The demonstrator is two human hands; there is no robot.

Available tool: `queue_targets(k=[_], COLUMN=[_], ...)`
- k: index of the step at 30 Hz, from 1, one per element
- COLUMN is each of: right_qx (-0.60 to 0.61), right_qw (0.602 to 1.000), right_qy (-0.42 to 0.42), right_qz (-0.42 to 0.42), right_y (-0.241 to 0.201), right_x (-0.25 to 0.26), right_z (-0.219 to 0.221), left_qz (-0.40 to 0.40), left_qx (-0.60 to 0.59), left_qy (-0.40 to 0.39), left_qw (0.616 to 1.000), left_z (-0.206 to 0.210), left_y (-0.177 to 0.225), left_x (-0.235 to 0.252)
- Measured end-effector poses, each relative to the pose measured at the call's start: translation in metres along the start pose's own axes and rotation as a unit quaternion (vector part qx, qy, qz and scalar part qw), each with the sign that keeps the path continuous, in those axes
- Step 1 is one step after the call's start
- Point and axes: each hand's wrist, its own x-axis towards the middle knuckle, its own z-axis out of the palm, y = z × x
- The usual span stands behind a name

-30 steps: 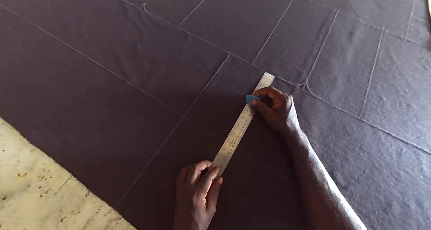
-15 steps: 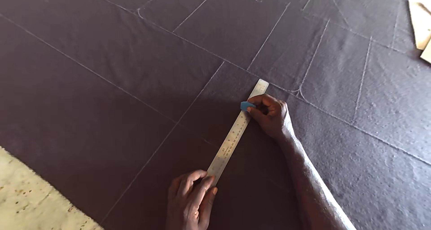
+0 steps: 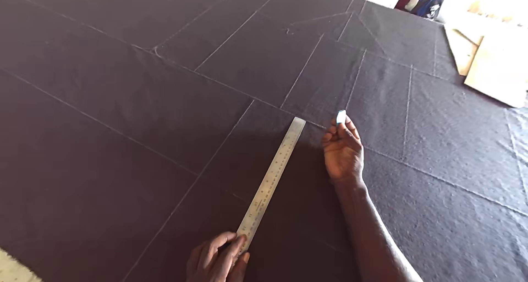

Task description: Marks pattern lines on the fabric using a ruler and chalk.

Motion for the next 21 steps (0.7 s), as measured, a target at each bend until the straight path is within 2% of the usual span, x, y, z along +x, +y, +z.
queue_targets(k=[7,10,12,15,17,19,21], right_qx=[0.159,0.19,0.167,0.038,-0.098,-0.294,-0.456], right_qw=[0.986,0.98,0.985,0.998,0.991,0.942,0.864], right_qy=[-0.034,-0.033,-0.022,-0.046,-0.093,-0.155,-0.206], right_qz=[0.044,0.047,0.038,0.007,-0.02,-0.049,-0.058], right_y=[-0.003,-0.004,-0.006,-0.012,-0.021,-0.03,-0.034], right_x=[0.0,0.0,-0.001,-0.008,-0.015,-0.021,-0.029], right_z=[-0.006,-0.008,-0.006,0.011,0.026,0.039,0.046], left_qz=[0.002,0.004,-0.002,-0.015,-0.023,-0.029,-0.031], left_qx=[0.014,0.01,0.014,0.02,0.019,0.014,0.01], left_qy=[0.023,0.044,0.039,0.028,0.026,0.027,0.029], left_qw=[1.0,0.999,0.999,0.999,0.999,0.999,0.999], left_z=[0.0,0.0,0.0,-0.001,0.0,0.0,0.0], left_y=[0.001,0.0,0.001,0.001,0.001,0.002,0.002], left_x=[-0.003,-0.005,-0.005,-0.005,-0.005,-0.005,-0.006])
